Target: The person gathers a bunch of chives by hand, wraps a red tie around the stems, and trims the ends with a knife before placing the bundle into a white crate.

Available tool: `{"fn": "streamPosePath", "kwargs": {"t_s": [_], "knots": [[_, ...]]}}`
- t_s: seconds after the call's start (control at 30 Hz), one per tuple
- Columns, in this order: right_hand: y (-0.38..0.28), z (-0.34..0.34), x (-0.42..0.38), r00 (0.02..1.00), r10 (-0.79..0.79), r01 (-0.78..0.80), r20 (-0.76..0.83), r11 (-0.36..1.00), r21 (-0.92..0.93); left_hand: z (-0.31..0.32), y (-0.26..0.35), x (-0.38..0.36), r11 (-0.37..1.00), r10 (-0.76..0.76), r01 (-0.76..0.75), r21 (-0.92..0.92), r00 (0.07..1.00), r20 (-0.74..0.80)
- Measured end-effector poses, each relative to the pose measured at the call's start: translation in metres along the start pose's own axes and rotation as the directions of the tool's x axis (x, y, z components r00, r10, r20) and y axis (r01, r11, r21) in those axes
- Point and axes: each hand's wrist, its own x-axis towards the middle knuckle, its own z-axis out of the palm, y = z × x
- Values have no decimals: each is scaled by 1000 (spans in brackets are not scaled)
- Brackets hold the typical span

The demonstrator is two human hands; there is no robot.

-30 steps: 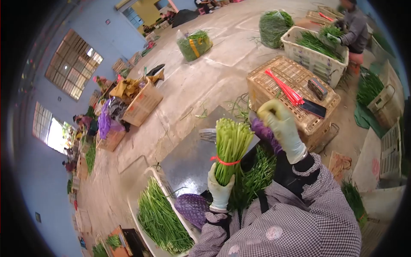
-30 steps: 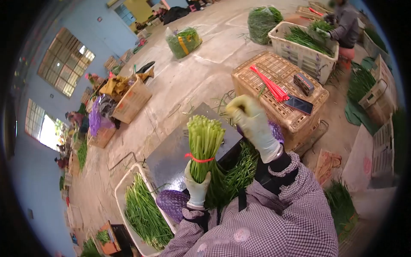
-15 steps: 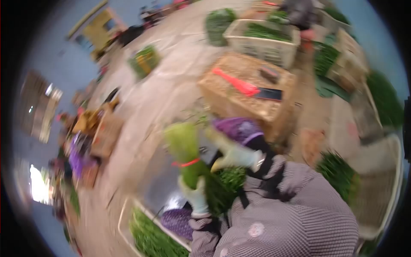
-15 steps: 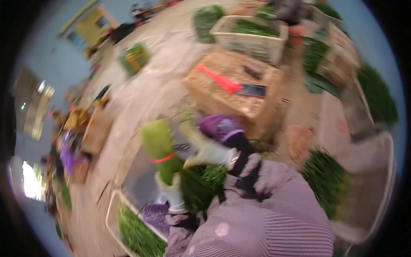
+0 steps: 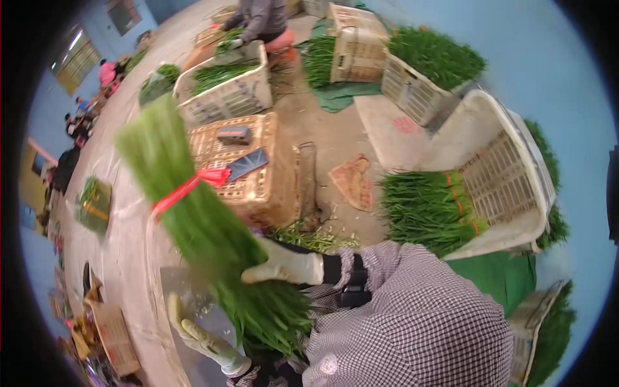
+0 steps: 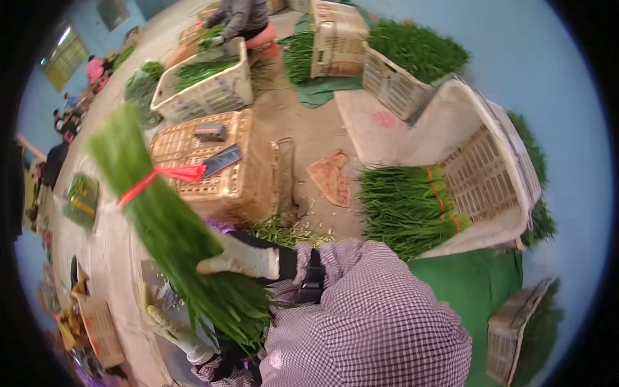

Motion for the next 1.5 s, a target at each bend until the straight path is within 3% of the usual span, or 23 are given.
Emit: {"fn": "streamPosePath", "kwargs": {"t_s": [0.07, 0.13, 0.2, 0.23, 0.27, 0.33, 0.37, 0.4, 0.53, 0.67, 0.73, 0.8, 0.87, 0.93, 1.0, 1.13, 1.17, 1.23, 1.33, 1.37, 1.4, 1.47, 1.5], "knots": [[-24, -29, -30, 968, 5, -13, -252, 999, -30, -6, -58, -17, 931, -289, 314, -186, 945, 152], [-32, -62, -61, 886, -117, 70, -448, 990, -120, -17, -108, -44, 897, -415, 438, -54, 879, 236], [-23, -109, -105, 841, 95, 58, -532, 963, 264, -46, -186, -86, 817, -558, 576, 22, 782, 278], [-25, -120, -130, 768, 87, 87, -634, 967, 238, -66, -232, -105, 747, -640, 665, 2, 717, 275], [-26, -131, -154, 686, 86, 104, -722, 971, 214, -79, -247, -109, 752, -634, 659, 11, 718, 288], [6, -183, -195, 358, -356, 123, -863, 934, -335, -103, -265, -119, 466, -858, 882, -67, 469, 209], [32, -226, -223, 177, -426, 156, -887, 902, -402, -107, -265, -119, 461, -864, 885, -66, 464, 193], [55, -268, -254, -9, -479, 175, -878, 864, -473, -108, -265, -118, 481, -855, 872, -86, 489, 173], [38, -329, -343, -365, -516, 95, -775, 807, -582, -97, -255, -116, 444, -877, 892, -85, 452, 162], [25, -375, -430, -541, -620, -96, -568, 717, -691, -88, -252, -114, 427, -884, 903, -40, 426, 194], [19, -392, -464, -729, -504, -360, -464, 858, -365, -93, -251, -113, 420, -889, 907, -15, 414, 196], [-15, -368, -476, -845, -222, -298, -487, 951, 83, -96, -255, -117, 414, -881, 910, -27, 408, 239], [4, -385, -497, -698, -533, -667, -478, 726, 166, -99, -247, -123, 439, -876, 895, -76, 445, 185], [31, -421, -529, -551, -556, -827, -622, 460, 322, -98, -238, -126, 438, -879, 896, -78, 445, 170], [-17, -376, -485, -484, -546, -875, -684, 275, 399, -102, -238, -127, 422, -886, 904, -64, 427, 182], [-38, -390, -488, 35, -828, -892, -559, -278, 356, -92, -213, -120, 476, -865, 879, -29, 474, 165], [-41, -389, -487, 89, -778, -854, -622, -381, 354, -88, -205, -121, 486, -859, 872, -55, 488, 151], [-13, -452, -563, 45, -230, -890, -972, -451, 66, -80, -194, -118, 477, -856, 873, -97, 487, 174], [-43, -515, -556, 294, 270, -416, -917, -828, -378, -68, -181, -113, 546, -817, 813, -202, 570, 84], [-66, -504, -492, 425, 389, -129, -817, -867, -481, -62, -178, -112, 590, -788, 775, -224, 614, 50], [-69, -487, -412, 258, -65, -657, -964, -743, -126, -66, -173, -111, 650, -749, 731, -210, 663, -11], [-47, -512, -292, 721, -172, -587, -671, -666, -460, -80, -189, -103, 590, -807, 769, -244, 565, -172], [-27, -498, -216, 898, -259, -440, -356, -536, -721, -88, -199, -102, 604, -797, 746, -281, 553, -243]]}}
